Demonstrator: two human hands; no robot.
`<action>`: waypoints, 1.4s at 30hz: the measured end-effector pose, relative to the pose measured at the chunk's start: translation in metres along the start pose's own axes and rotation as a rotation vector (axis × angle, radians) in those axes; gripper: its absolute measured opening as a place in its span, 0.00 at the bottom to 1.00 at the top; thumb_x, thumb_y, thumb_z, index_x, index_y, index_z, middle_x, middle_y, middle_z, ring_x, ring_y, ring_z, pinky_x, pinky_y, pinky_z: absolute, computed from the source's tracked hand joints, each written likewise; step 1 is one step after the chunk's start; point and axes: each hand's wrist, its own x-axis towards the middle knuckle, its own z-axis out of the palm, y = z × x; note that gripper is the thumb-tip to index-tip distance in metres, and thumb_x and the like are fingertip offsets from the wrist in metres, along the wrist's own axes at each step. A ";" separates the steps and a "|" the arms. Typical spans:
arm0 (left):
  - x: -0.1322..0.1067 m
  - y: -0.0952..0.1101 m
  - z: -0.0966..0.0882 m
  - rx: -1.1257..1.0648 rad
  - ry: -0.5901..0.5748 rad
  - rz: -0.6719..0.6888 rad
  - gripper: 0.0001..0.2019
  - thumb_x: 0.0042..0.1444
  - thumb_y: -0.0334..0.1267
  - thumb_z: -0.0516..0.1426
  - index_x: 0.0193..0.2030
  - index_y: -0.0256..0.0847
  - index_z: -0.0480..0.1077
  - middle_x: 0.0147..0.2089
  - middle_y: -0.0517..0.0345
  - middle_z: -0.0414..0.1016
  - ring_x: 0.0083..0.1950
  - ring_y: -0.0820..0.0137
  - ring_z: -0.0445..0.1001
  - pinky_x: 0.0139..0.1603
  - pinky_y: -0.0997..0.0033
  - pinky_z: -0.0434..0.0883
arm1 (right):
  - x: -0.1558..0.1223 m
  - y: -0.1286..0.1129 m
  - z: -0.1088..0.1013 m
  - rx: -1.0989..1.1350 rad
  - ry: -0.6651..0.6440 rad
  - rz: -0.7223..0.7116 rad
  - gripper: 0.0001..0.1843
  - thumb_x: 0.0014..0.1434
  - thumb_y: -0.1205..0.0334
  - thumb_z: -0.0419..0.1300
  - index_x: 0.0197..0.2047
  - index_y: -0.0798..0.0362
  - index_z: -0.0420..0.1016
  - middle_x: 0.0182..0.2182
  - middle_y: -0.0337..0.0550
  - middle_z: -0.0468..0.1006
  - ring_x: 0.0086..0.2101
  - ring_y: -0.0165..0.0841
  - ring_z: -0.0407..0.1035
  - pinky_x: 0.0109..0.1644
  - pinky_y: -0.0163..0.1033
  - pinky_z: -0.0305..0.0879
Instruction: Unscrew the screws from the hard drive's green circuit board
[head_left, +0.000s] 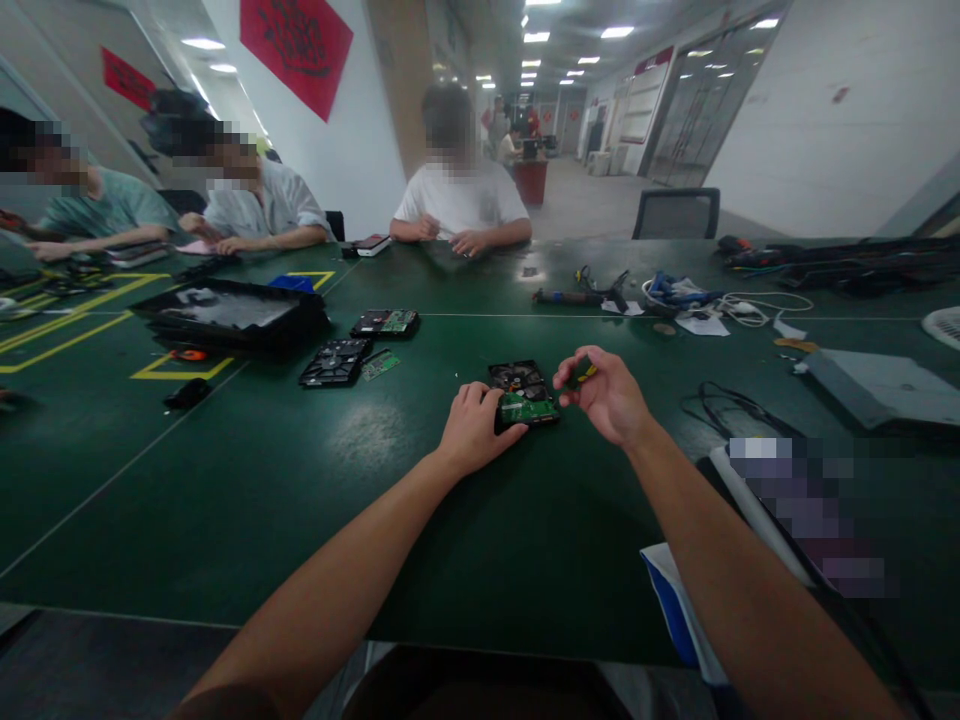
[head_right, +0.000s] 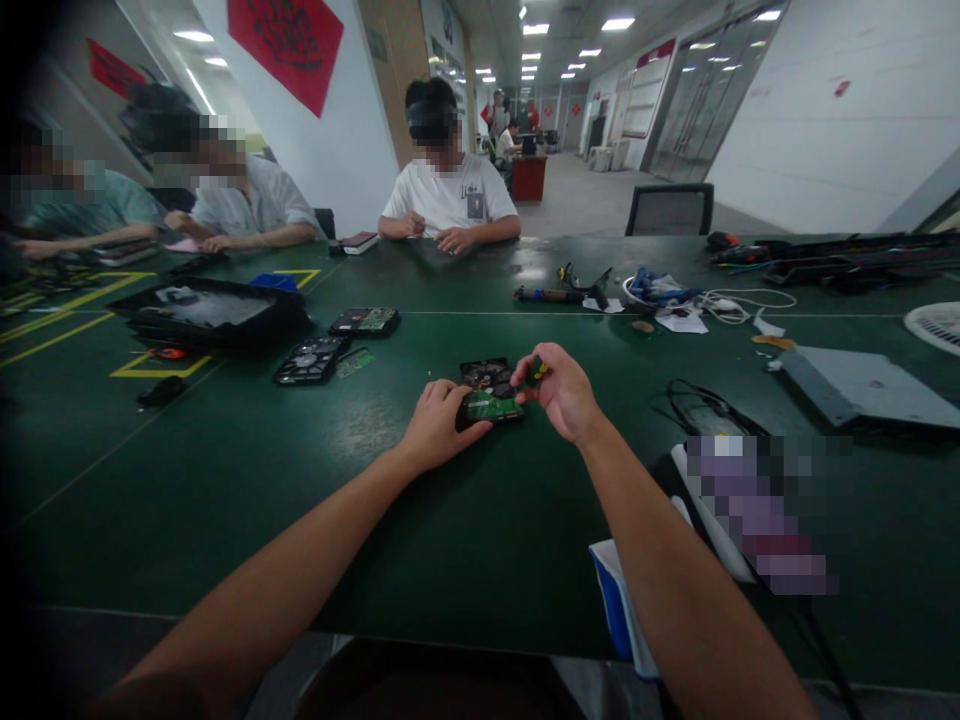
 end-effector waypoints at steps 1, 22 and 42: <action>0.000 0.000 0.000 -0.001 -0.001 -0.002 0.32 0.58 0.59 0.62 0.62 0.41 0.68 0.56 0.44 0.68 0.61 0.49 0.64 0.61 0.47 0.69 | 0.001 0.000 0.000 0.008 -0.002 -0.004 0.13 0.60 0.46 0.62 0.37 0.47 0.72 0.29 0.38 0.72 0.32 0.35 0.70 0.27 0.37 0.67; 0.000 0.001 -0.001 0.012 -0.002 -0.002 0.31 0.57 0.59 0.62 0.62 0.42 0.69 0.55 0.44 0.68 0.61 0.49 0.64 0.62 0.48 0.68 | 0.000 0.000 0.000 -0.027 -0.008 0.021 0.17 0.60 0.43 0.65 0.37 0.47 0.72 0.27 0.36 0.70 0.31 0.33 0.69 0.24 0.34 0.66; 0.000 0.001 -0.002 0.008 -0.014 -0.002 0.32 0.58 0.59 0.62 0.62 0.41 0.68 0.55 0.44 0.68 0.60 0.50 0.64 0.61 0.48 0.69 | 0.001 -0.003 -0.004 -0.003 0.005 0.028 0.12 0.61 0.48 0.63 0.38 0.48 0.72 0.32 0.39 0.73 0.36 0.37 0.73 0.26 0.35 0.68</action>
